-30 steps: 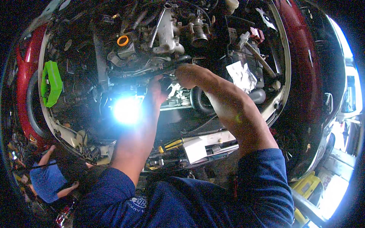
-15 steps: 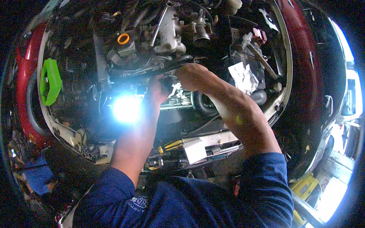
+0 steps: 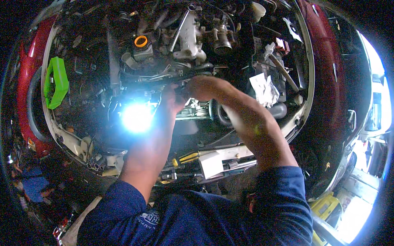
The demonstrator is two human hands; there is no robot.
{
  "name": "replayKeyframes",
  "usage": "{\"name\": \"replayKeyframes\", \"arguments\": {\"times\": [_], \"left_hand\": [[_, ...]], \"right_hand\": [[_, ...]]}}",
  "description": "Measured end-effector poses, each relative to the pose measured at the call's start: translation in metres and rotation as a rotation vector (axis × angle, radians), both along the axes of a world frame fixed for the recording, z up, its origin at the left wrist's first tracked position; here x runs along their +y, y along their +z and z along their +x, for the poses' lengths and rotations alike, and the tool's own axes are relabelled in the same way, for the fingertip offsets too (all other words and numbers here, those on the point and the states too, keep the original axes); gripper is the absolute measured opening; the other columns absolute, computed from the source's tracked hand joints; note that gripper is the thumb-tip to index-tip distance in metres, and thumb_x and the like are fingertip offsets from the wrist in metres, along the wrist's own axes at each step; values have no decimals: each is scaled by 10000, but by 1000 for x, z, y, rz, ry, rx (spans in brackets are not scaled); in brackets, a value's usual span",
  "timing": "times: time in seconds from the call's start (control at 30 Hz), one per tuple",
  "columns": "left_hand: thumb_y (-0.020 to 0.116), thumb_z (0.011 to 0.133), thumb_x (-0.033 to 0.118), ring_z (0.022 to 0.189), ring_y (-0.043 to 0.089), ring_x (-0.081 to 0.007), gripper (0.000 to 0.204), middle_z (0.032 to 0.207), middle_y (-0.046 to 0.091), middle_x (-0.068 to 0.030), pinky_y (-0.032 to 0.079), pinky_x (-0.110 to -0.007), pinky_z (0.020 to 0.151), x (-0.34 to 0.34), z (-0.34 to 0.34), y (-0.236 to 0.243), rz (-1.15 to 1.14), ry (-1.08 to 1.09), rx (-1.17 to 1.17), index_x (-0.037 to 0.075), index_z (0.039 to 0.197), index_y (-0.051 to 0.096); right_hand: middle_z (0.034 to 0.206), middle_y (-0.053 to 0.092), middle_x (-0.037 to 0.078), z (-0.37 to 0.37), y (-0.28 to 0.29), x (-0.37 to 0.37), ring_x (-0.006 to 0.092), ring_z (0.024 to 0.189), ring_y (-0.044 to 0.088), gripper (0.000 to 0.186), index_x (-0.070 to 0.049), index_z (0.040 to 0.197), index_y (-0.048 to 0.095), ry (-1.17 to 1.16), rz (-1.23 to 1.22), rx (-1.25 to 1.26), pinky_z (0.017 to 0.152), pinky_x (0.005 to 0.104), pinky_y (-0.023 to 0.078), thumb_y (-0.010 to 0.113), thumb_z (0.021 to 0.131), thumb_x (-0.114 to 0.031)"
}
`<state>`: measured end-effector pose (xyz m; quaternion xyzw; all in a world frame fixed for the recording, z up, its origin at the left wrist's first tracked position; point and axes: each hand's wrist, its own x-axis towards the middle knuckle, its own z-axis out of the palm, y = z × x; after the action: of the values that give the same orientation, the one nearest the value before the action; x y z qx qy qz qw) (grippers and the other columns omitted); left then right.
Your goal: The person works on a car engine by illuminating the engine bay with a light, handling parts inside the compartment, and wiping components with a cloth.
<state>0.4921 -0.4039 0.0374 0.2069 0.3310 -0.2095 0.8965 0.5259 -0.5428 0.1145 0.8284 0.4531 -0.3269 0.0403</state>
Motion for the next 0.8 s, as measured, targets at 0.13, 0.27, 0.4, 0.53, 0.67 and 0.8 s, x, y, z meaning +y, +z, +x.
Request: {"name": "replayKeyframes", "arguments": {"times": [0.13,0.27,0.4,0.53,0.67,0.8], "left_hand": [[435,828,165,757,608,-255,184,888,614,-78,460,-439,707,3,-1,-19,-29,-43,98,112,942,570],[389,855,157,791,614,-257,235,913,620,-84,441,-471,728,4,2,-31,0,-92,93,114,1025,546],[338,942,169,804,624,-250,252,958,620,-97,452,-506,759,9,-3,-30,165,-231,160,108,1122,503],[431,859,191,838,630,-278,273,961,607,-117,446,-510,788,26,-24,-10,348,-327,45,72,1089,518],[471,805,190,861,633,-320,279,965,608,-137,445,-477,823,47,-41,29,247,-368,-54,34,1029,526],[400,881,193,994,617,-331,306,1083,614,-187,471,-453,847,62,-67,71,180,-325,-157,-15,1055,540]], "right_hand": [[925,668,203,-11,25,-23,354,858,651,325,-115,1172,628,-381,29,75,762,464,499,494,880,-167],[959,661,221,-28,47,-47,357,861,656,352,-136,1211,612,-588,-20,89,764,456,503,494,881,-166],[955,657,221,-71,51,-64,348,860,650,342,-101,1198,611,-854,185,103,765,424,503,540,866,-139],[884,669,167,-130,54,-88,252,787,642,266,-10,1103,619,-956,517,81,734,338,492,585,886,-159],[809,611,17,-185,53,-100,92,719,530,314,-39,1197,594,-1302,495,264,674,271,454,594,910,-167],[784,575,8,-235,53,-108,84,644,536,371,-5,1268,532,-1303,856,453,558,246,453,538,932,-160]]}}
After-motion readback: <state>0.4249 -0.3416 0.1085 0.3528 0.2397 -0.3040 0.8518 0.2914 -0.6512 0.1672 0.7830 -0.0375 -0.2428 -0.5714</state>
